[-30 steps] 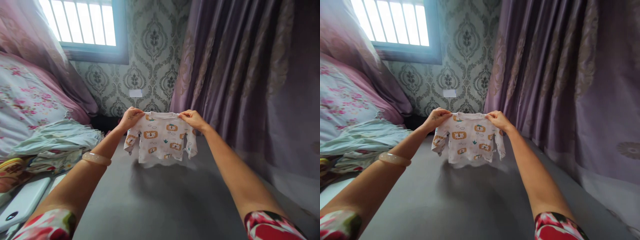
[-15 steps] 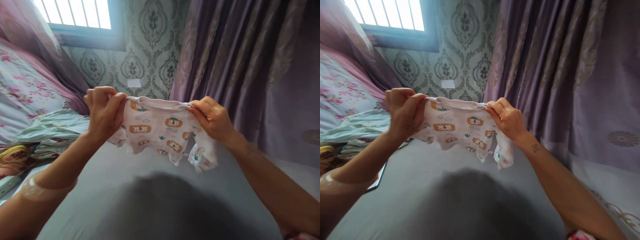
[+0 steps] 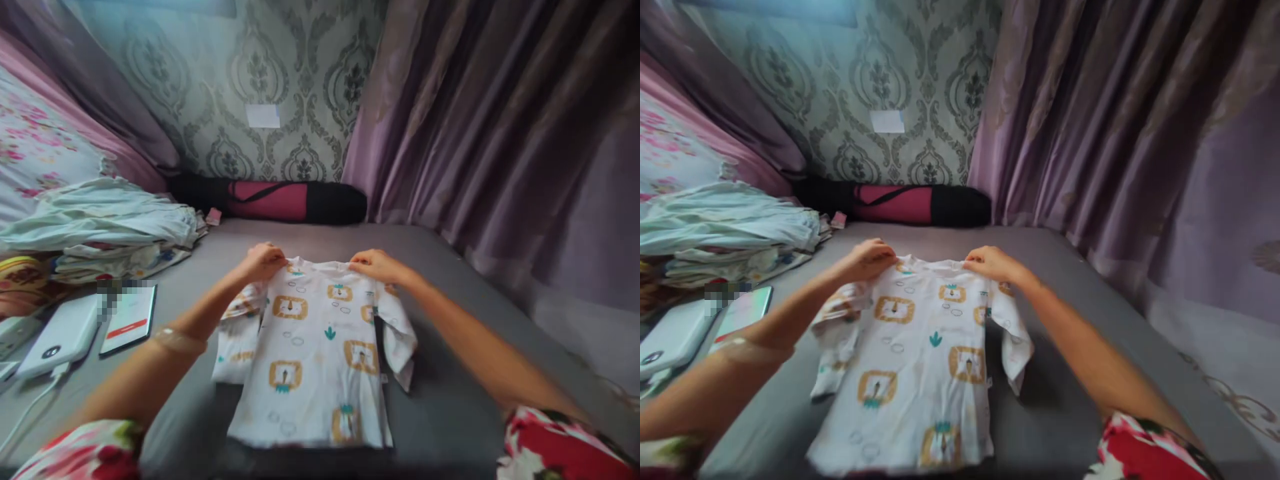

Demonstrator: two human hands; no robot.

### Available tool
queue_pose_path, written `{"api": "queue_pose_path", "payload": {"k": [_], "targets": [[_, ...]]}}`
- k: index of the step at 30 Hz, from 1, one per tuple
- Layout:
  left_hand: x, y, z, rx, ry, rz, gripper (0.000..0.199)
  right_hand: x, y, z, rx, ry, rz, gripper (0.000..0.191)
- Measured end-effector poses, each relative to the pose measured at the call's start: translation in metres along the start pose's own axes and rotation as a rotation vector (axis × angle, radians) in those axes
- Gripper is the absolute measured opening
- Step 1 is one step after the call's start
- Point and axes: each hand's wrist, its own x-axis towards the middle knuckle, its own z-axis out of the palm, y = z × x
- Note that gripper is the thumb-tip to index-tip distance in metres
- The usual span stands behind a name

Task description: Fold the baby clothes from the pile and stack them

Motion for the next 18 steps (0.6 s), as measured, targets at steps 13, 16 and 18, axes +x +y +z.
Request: {"api": "queue_pose_path", "payload": {"k": [13, 16, 18], "targets": [[0.054, -0.114, 0.089, 0.554, 0.003, 0.141, 0.035, 0.046, 0.050, 0.068, -0.415, 0.008, 0.120, 0.038], [0.069, -0.118, 0.090, 0.621, -0.012, 0.129, 0.036, 0.063, 0.057, 0.069, -0.457, 0.004, 0.139, 0.036], [0.080, -0.124, 0.091, 0.647, -0.029, 0.115, 0.036, 0.076, 0.061, 0.068, -0.479, -0.014, 0.143, 0.034]]}}
